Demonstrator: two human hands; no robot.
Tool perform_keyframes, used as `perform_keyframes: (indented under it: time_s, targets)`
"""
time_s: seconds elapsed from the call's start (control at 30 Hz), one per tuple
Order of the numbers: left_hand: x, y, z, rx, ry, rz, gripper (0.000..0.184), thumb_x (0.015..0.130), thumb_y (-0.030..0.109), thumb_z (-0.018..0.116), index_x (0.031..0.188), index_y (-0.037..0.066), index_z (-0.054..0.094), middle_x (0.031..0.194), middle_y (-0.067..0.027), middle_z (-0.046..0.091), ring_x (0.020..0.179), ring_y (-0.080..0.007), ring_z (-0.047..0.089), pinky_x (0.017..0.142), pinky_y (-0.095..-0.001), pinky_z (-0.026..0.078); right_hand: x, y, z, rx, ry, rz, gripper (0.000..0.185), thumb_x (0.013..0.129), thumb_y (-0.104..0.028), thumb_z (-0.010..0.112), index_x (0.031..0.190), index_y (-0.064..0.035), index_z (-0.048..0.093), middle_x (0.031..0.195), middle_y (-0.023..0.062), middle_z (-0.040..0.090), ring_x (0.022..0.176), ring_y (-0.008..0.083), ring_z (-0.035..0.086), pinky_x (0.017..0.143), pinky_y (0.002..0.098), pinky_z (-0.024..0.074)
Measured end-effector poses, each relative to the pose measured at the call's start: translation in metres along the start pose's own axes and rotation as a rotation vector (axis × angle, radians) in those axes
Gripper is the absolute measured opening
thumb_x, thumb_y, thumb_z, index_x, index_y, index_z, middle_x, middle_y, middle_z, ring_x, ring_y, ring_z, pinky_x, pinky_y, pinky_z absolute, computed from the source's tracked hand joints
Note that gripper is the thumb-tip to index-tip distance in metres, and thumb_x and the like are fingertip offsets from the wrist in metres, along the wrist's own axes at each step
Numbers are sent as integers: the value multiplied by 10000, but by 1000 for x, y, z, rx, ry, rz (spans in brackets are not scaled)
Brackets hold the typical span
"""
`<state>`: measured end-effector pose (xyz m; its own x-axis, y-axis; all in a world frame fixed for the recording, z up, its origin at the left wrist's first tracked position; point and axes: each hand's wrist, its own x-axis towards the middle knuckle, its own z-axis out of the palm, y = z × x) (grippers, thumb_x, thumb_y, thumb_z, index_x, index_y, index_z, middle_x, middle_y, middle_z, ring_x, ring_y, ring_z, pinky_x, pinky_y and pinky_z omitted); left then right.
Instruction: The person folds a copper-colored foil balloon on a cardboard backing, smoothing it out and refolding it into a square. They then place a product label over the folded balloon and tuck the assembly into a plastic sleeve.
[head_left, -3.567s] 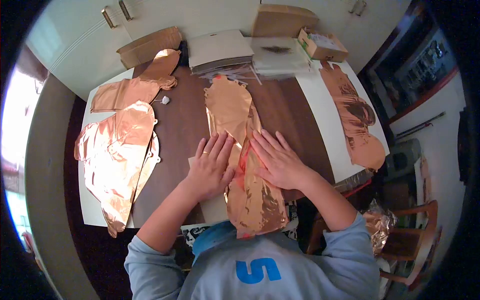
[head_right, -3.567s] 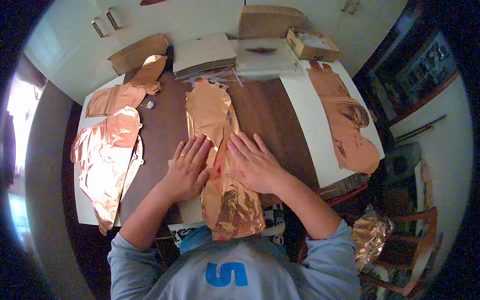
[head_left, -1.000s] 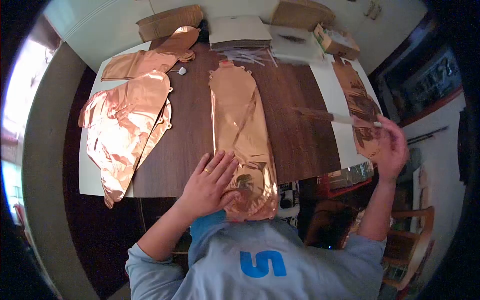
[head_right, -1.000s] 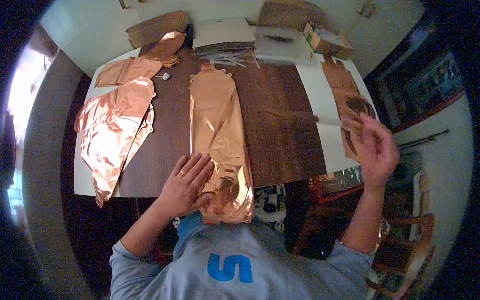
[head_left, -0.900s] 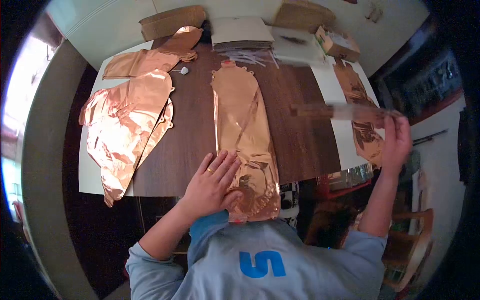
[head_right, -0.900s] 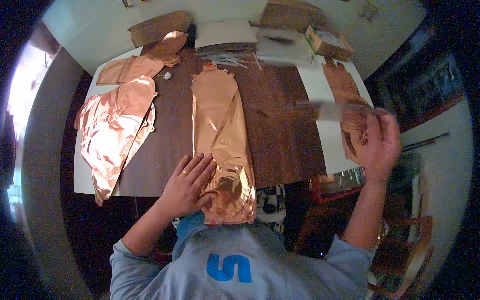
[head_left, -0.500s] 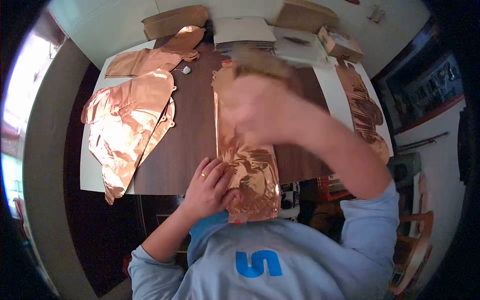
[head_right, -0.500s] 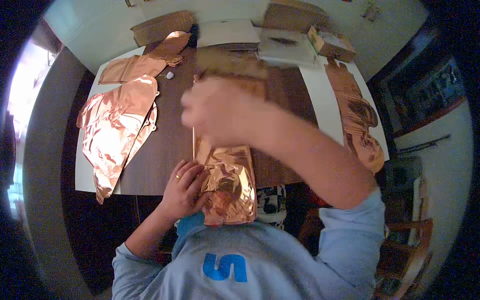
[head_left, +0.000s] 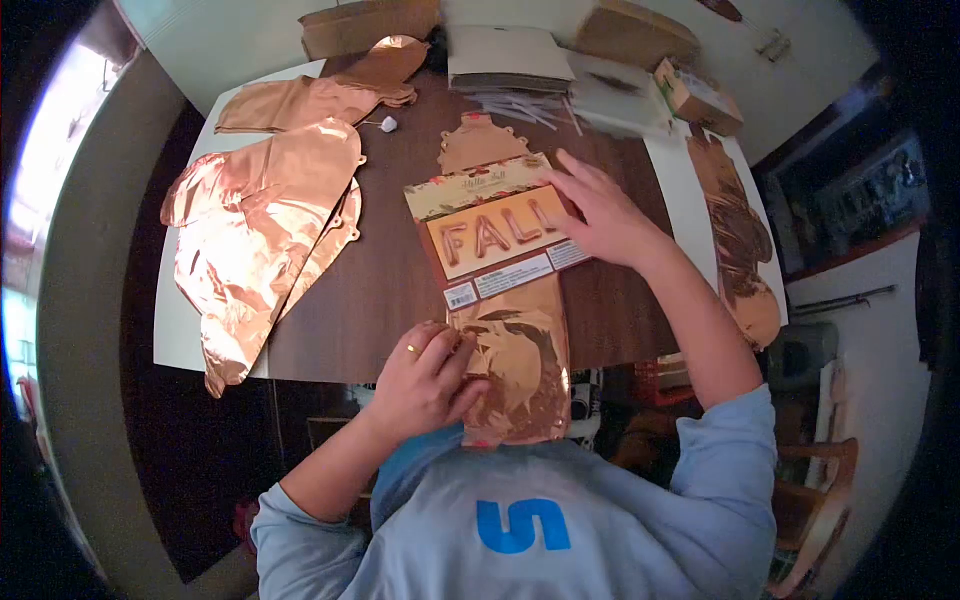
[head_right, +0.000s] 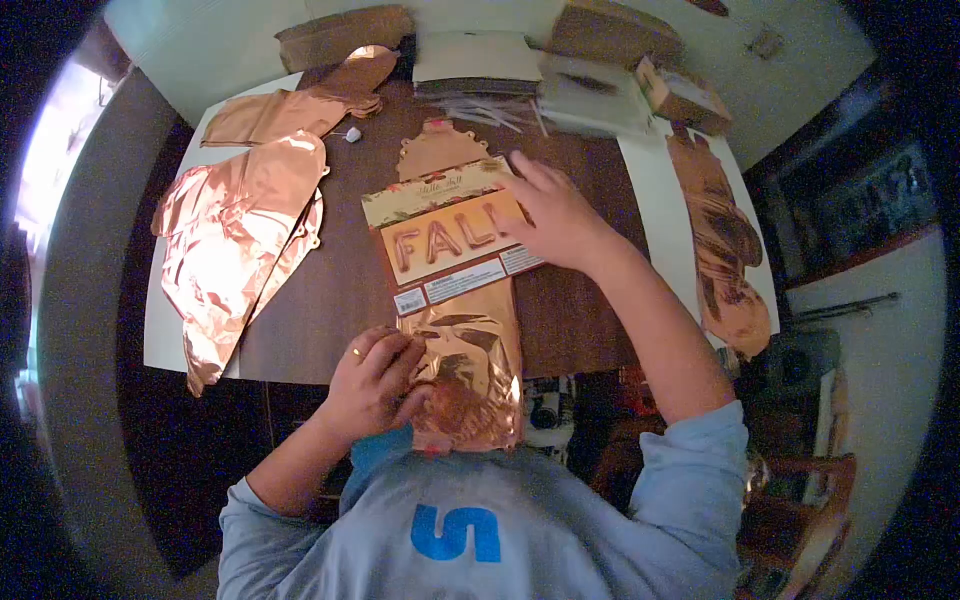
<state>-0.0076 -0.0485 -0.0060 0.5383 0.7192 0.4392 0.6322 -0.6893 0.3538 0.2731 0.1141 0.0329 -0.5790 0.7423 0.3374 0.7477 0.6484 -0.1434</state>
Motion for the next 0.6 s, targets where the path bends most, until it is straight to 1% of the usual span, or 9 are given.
perform_keyframes:
  time_s: [0.07, 0.1, 0.17, 0.2, 0.3, 0.4, 0.5, 0.6]
  targets:
    - [-1, 1, 2, 21, -1, 8, 537, 711, 300, 770, 1135, -3, 640, 1090, -155, 571, 1057, -359, 555, 923, -459, 492, -14, 15, 19, -70, -19, 130, 488, 857, -206, 676, 1292, -25, 547, 1294, 195, 541, 1215, 356, 508, 1032, 431, 409]
    - [-1, 1, 2, 32, -2, 8, 547, 711, 305, 770, 1142, -5, 638, 1092, -156, 570, 1058, -361, 555, 921, -457, 494, -15, 8, 16, -10, -37, 223, 501, 849, -209, 688, 1292, -23, 546, 1266, 195, 544, 1197, 355, 514, 1025, 429, 413]
    - [0, 4, 0, 49, 5, 16, 538, 749, 334, 754, 1132, -24, 634, 1064, -147, 564, 1036, -337, 555, 929, -445, 487, -18, -17, 9, 114, -76, 410, 526, 833, -214, 711, 1292, -18, 545, 1211, 194, 550, 1160, 351, 524, 1010, 426, 420]
    - [1, 5, -1, 58, 8, 20, 536, 768, 349, 745, 1127, -33, 633, 1050, -143, 561, 1025, -325, 554, 932, -439, 484, -21, -23, 10, 113, -11, 403, 575, 820, -270, 724, 1294, -12, 525, 1117, 210, 549, 1073, 390, 540, 981, 459, 426]
    - [4, 8, -3, 69, 7, 22, 546, 765, 348, 749, 1136, -34, 626, 1056, -145, 562, 1033, -329, 553, 929, -439, 487, -27, -38, 3, 145, -37, 494, 573, 823, -273, 721, 1293, -17, 516, 1095, 212, 540, 1066, 409, 550, 954, 473, 452]
    - [2, 5, -2, 68, 8, 32, 540, 766, 335, 750, 1133, -40, 622, 1063, -151, 563, 1045, -338, 553, 928, -437, 490, -35, -51, 3, 111, -86, 526, 510, 840, -279, 702, 1235, -9, 523, 1070, 213, 531, 1000, 415, 590, 873, 484, 503]
    - [-6, 2, 1, 60, 0, 16, 548, 747, 296, 758, 1180, -13, 623, 1116, -172, 567, 1074, -374, 561, 932, -456, 497, -43, -71, -10, 70, -278, 576, 416, 859, -288, 681, 1120, 4, 543, 1029, 207, 531, 924, 417, 619, 792, 493, 533]
    - [-3, 3, -1, 68, 9, 38, 523, 773, 316, 744, 1125, -49, 618, 1072, -163, 567, 1061, -350, 557, 933, -434, 491, -61, -77, -8, 24, -213, 507, 350, 874, -286, 665, 1027, 6, 548, 996, 199, 532, 877, 409, 631, 753, 502, 535]
